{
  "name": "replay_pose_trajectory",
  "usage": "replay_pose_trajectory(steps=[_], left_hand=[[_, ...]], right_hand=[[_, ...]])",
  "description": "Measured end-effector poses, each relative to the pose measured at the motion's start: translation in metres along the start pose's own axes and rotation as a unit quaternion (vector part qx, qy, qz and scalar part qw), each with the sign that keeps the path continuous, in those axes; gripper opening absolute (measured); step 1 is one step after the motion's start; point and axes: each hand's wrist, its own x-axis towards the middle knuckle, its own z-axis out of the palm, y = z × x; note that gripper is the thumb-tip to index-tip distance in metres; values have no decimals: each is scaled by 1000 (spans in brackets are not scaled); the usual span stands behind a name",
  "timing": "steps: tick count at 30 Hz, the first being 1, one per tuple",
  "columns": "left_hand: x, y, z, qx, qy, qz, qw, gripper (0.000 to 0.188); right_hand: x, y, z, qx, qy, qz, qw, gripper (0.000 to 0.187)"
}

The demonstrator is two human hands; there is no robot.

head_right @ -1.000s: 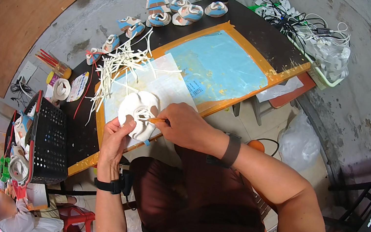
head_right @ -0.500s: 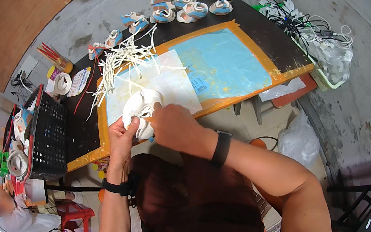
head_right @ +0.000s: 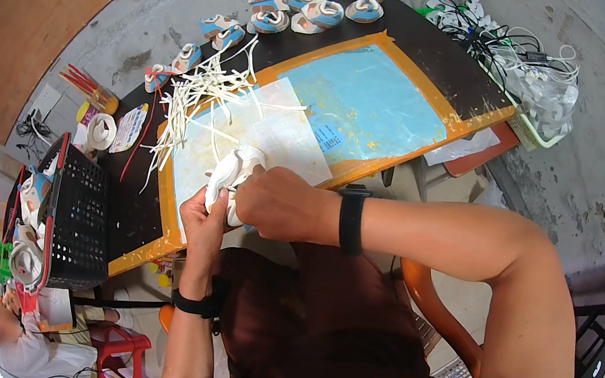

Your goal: Trim excess material from a white shoe component using a small manual blade.

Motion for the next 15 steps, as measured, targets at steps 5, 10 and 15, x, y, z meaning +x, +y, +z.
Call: replay_pose_trajectory(steps=[5, 10, 15], left_hand=[[-3, 5, 4, 8, 6, -9, 1000, 20], [-2, 4, 5, 5, 16, 18, 1000, 20], [-2, -2, 4, 17, 31, 28, 999, 20]], right_hand=[[7, 26, 14, 127, 50, 37, 990, 21], [6, 33, 10, 312, -61, 131, 939, 21], [0, 16, 8, -80, -3, -105, 991, 21]])
